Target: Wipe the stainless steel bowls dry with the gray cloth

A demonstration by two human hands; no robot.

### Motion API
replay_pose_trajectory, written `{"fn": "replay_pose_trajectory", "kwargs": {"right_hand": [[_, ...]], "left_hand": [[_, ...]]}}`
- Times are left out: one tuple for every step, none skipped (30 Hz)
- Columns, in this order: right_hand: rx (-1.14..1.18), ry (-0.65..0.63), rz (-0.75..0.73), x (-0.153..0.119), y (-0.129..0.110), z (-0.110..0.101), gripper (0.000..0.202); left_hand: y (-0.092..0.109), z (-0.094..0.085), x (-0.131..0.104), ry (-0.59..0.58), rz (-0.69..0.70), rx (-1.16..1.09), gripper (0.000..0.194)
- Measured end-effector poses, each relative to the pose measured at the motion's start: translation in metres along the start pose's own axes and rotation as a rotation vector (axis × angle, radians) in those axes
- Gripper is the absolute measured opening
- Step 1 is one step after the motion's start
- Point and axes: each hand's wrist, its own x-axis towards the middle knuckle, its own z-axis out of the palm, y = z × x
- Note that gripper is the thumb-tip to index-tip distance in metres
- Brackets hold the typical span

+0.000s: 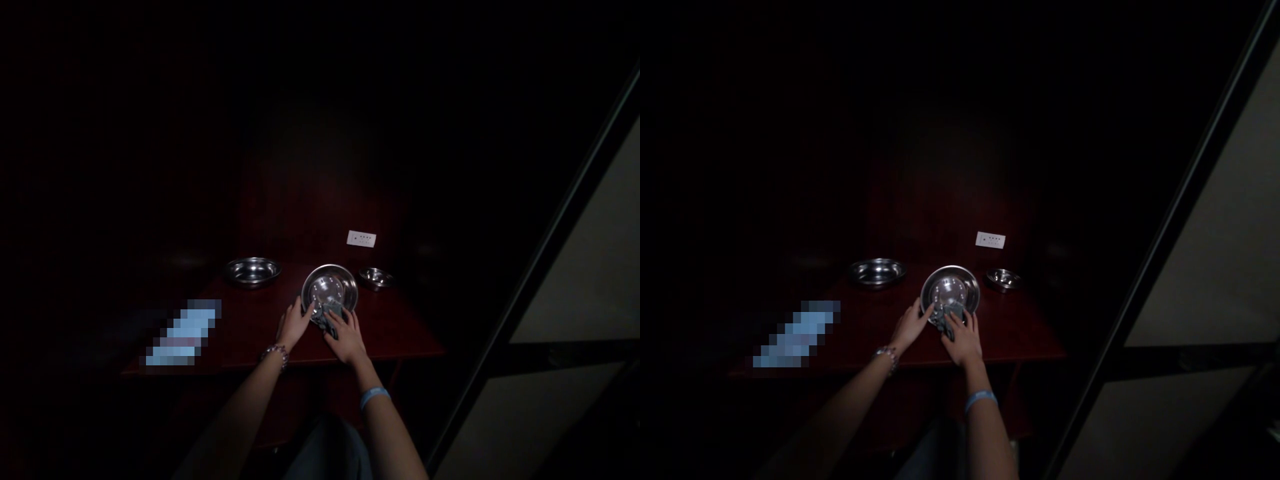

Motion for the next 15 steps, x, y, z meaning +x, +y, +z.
{"fn": "replay_pose_trajectory", "kwargs": {"right_hand": [[-0.002,-0.002,0.002,0.0,0.0003,0.0001,0.055],[0.0,-0.007,0.004,0.0,0.0006,0.0001,0.056],[0.004,-0.013,0.008,0.0,0.0008,0.0001,0.056],[0.01,-0.019,0.011,0.0,0.001,0.0,0.056],[0.017,-0.024,0.014,0.0001,0.0012,-0.0001,0.056],[0.024,-0.028,0.017,0.0002,0.0012,-0.0002,0.056],[0.032,-0.031,0.02,0.0004,0.001,-0.0004,0.056],[0.037,-0.033,0.024,0.0005,0.0008,-0.0007,0.056],[0.041,-0.035,0.03,0.0006,0.0004,-0.0011,0.056],[0.042,-0.036,0.036,0.0006,0.0,-0.0016,0.056],[0.041,-0.038,0.042,0.0007,-0.0005,-0.0022,0.056],[0.04,-0.039,0.047,0.0006,-0.0011,-0.0028,0.056],[0.039,-0.042,0.05,0.0006,-0.0016,-0.0036,0.056],[0.037,-0.045,0.052,0.0004,-0.002,-0.0043,0.057],[0.035,-0.047,0.051,0.0003,-0.0024,-0.0051,0.057]], "left_hand": [[0.0007,0.0002,-0.0006,-0.01,0.007,0.042,0.047],[0.0014,0.0003,-0.0013,-0.022,0.016,0.079,0.051],[0.002,0.0005,-0.0019,-0.034,0.025,0.11,0.054],[0.0026,0.0006,-0.0025,-0.042,0.031,0.135,0.056],[0.0031,0.0005,-0.003,-0.052,0.035,0.154,0.058],[0.0035,0.0003,-0.0034,-0.061,0.037,0.166,0.058],[0.0038,0.0,-0.0037,-0.069,0.039,0.174,0.058],[0.004,-0.0003,-0.0038,-0.076,0.04,0.179,0.057],[0.004,-0.0006,-0.0037,-0.08,0.04,0.183,0.055],[0.0039,-0.0007,-0.0034,-0.083,0.039,0.186,0.053],[0.0036,-0.0007,-0.003,-0.084,0.036,0.187,0.051],[0.0032,-0.0005,-0.0024,-0.084,0.034,0.186,0.05],[0.0027,-0.0001,-0.0018,-0.084,0.032,0.184,0.049],[0.0021,0.0004,-0.0012,-0.084,0.03,0.181,0.048],[0.0015,0.001,-0.0006,-0.085,0.029,0.177,0.047]]}}
